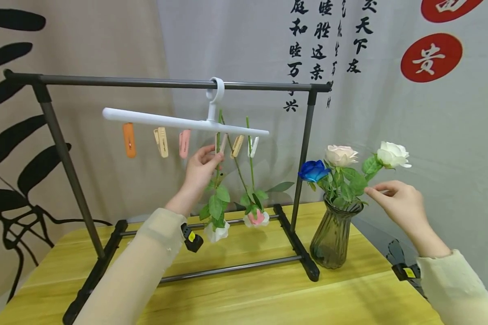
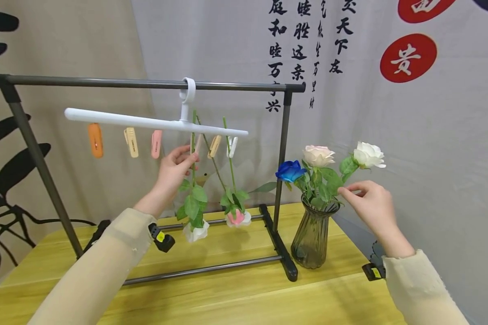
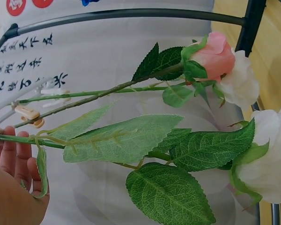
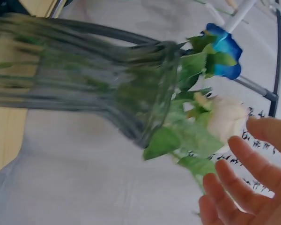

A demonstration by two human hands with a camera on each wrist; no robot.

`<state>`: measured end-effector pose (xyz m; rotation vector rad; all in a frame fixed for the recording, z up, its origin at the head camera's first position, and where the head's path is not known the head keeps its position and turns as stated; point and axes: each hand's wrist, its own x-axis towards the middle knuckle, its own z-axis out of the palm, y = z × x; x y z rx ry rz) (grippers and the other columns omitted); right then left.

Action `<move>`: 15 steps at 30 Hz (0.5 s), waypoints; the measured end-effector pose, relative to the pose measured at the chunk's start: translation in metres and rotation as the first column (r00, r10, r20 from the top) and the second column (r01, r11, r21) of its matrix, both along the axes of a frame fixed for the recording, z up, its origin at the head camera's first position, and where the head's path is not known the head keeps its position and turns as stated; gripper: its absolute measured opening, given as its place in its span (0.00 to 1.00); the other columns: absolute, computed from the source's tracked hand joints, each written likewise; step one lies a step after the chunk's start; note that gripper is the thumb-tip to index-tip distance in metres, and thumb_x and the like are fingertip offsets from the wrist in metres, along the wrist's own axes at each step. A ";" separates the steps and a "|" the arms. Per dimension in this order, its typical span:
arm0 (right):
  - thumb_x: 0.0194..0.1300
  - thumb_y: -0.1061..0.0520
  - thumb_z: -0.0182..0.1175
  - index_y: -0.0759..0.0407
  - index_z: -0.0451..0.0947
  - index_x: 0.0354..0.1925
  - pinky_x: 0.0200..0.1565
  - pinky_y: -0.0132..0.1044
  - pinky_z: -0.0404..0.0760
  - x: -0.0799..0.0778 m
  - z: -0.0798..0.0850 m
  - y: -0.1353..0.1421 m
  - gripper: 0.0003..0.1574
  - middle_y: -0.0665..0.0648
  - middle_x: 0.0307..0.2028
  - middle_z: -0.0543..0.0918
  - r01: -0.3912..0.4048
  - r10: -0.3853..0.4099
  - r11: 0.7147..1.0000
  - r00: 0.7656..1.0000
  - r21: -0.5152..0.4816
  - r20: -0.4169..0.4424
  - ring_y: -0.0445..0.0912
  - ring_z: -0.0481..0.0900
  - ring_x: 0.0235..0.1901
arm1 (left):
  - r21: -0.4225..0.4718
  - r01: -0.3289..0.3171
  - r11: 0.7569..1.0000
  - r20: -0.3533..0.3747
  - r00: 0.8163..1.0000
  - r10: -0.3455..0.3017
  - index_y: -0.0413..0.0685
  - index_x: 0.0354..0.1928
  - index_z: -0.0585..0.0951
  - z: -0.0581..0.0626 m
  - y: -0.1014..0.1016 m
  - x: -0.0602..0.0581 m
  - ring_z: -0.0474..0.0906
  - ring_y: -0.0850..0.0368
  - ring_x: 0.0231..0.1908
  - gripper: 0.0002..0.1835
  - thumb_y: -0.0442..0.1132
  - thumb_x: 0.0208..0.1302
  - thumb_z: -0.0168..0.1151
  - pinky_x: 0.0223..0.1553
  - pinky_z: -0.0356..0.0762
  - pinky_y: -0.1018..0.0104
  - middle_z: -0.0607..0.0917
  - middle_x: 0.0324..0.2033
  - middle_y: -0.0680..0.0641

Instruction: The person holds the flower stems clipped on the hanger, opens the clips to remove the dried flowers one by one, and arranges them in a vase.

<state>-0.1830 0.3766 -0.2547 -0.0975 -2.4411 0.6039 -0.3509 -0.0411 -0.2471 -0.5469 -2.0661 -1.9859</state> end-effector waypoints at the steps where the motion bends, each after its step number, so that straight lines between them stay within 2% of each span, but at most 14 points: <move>1: 0.66 0.43 0.61 0.64 0.85 0.42 0.27 0.40 0.75 0.001 0.001 -0.002 0.25 0.67 0.41 0.84 -0.003 0.003 1.000 1.000 -0.007 -0.016 0.50 0.80 0.32 | 0.001 0.000 1.000 -0.001 1.000 0.000 0.42 0.65 0.71 0.000 0.000 0.000 0.78 0.53 0.36 0.25 0.43 0.70 0.59 0.38 0.71 0.67 0.83 0.45 0.41; 5: 0.66 0.43 0.62 0.62 0.85 0.42 0.26 0.35 0.74 0.000 0.005 -0.017 0.22 0.63 0.38 0.84 -0.030 0.028 0.999 0.996 -0.024 -0.089 0.35 0.76 0.29 | -0.004 -0.004 1.000 0.001 1.000 0.004 0.43 0.65 0.70 0.001 -0.001 0.000 0.78 0.49 0.38 0.25 0.44 0.70 0.59 0.38 0.70 0.67 0.83 0.46 0.41; 8: 0.66 0.46 0.63 0.60 0.85 0.40 0.25 0.31 0.73 -0.003 0.007 -0.034 0.19 0.60 0.35 0.85 -0.077 0.071 0.996 0.987 -0.038 -0.146 0.28 0.73 0.29 | -0.021 -0.010 1.000 -0.003 1.000 0.010 0.43 0.66 0.70 0.001 -0.003 0.000 0.78 0.50 0.37 0.26 0.44 0.70 0.59 0.38 0.70 0.67 0.83 0.47 0.40; 11: 0.65 0.49 0.64 0.59 0.85 0.38 0.26 0.29 0.72 -0.007 0.011 -0.052 0.14 0.57 0.33 0.85 -0.143 0.134 0.989 0.971 -0.034 -0.198 0.29 0.73 0.29 | -0.035 -0.014 0.999 -0.007 1.000 0.013 0.43 0.66 0.70 0.001 -0.004 0.002 0.78 0.54 0.36 0.26 0.44 0.70 0.59 0.38 0.69 0.67 0.83 0.47 0.39; 15: 0.64 0.53 0.66 0.57 0.86 0.36 0.26 0.28 0.72 -0.013 0.015 -0.079 0.09 0.54 0.32 0.85 -0.249 0.235 0.968 0.941 -0.029 -0.245 0.36 0.76 0.29 | -0.045 -0.018 0.999 -0.009 1.000 0.017 0.43 0.66 0.70 0.002 -0.005 0.005 0.77 0.57 0.34 0.26 0.45 0.70 0.59 0.38 0.69 0.67 0.82 0.47 0.38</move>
